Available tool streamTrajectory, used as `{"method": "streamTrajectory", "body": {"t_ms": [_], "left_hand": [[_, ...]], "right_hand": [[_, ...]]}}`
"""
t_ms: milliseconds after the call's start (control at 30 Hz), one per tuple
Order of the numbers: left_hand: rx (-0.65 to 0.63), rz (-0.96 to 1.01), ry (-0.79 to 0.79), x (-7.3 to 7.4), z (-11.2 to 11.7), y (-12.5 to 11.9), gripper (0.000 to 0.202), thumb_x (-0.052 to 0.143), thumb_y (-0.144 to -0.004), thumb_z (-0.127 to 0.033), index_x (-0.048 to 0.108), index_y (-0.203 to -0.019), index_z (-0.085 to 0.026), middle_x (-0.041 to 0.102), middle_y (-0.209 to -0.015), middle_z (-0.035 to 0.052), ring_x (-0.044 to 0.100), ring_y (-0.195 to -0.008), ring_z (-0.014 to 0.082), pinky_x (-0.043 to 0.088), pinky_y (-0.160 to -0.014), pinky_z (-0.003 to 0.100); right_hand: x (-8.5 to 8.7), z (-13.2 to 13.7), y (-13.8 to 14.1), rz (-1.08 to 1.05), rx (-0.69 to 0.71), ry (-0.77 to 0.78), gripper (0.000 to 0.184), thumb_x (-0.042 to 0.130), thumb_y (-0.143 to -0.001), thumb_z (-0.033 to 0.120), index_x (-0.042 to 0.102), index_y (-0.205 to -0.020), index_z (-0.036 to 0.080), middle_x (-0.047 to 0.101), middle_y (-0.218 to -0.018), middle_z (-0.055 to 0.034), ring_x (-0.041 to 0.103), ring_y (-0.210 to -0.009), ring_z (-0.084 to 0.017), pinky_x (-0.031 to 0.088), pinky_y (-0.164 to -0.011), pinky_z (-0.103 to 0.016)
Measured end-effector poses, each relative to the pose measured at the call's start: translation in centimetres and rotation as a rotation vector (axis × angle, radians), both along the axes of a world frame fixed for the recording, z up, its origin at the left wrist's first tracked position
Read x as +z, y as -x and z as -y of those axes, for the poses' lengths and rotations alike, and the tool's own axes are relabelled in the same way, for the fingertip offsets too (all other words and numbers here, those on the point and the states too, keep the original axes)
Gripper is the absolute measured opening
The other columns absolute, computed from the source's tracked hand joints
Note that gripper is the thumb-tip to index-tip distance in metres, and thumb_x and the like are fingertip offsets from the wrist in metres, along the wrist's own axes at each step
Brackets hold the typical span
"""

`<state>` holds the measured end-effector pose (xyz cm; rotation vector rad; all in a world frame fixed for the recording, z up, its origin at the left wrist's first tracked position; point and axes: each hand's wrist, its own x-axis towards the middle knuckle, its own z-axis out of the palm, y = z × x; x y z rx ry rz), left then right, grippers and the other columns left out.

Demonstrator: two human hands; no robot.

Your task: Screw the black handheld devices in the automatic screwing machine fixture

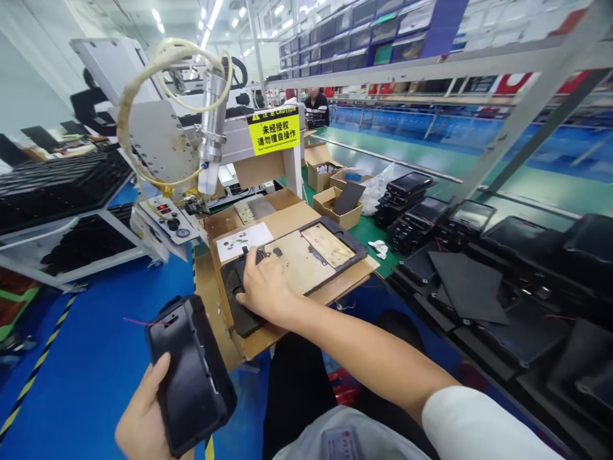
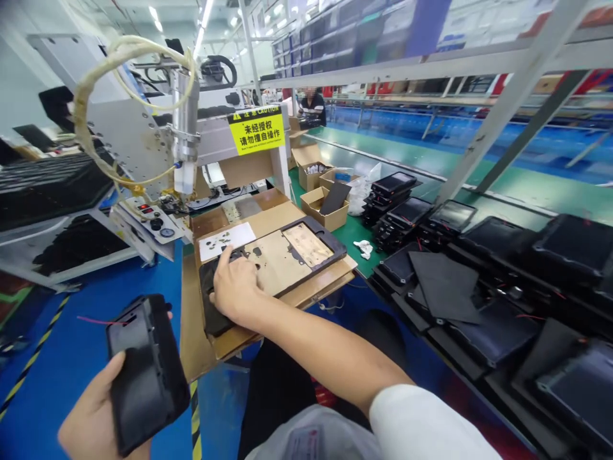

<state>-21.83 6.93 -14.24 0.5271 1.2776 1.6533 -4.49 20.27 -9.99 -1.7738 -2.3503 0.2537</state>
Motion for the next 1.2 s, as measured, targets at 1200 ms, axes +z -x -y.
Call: {"method": "streamTrajectory", "body": {"t_ms": [1200], "left_hand": [[-0.472, -0.423, -0.259, -1.1, -25.4, -2.2, 0.077, 0.091, -0.057, -0.025, 0.058, -0.126, -0.026, 0.067, -0.113, 0.0036, 0.067, -0.095, 0.0230, 0.056, -0.079, 0.033]], "right_hand": [[1.2, 7.6, -20.5, -0.339, -0.489, -0.111, 0.091, 0.067, -0.085, 0.060, 0.027, -0.161, 0.030, 0.072, -0.121, -0.0091, 0.074, -0.097, -0.035, 0.049, -0.075, -0.039]]}}
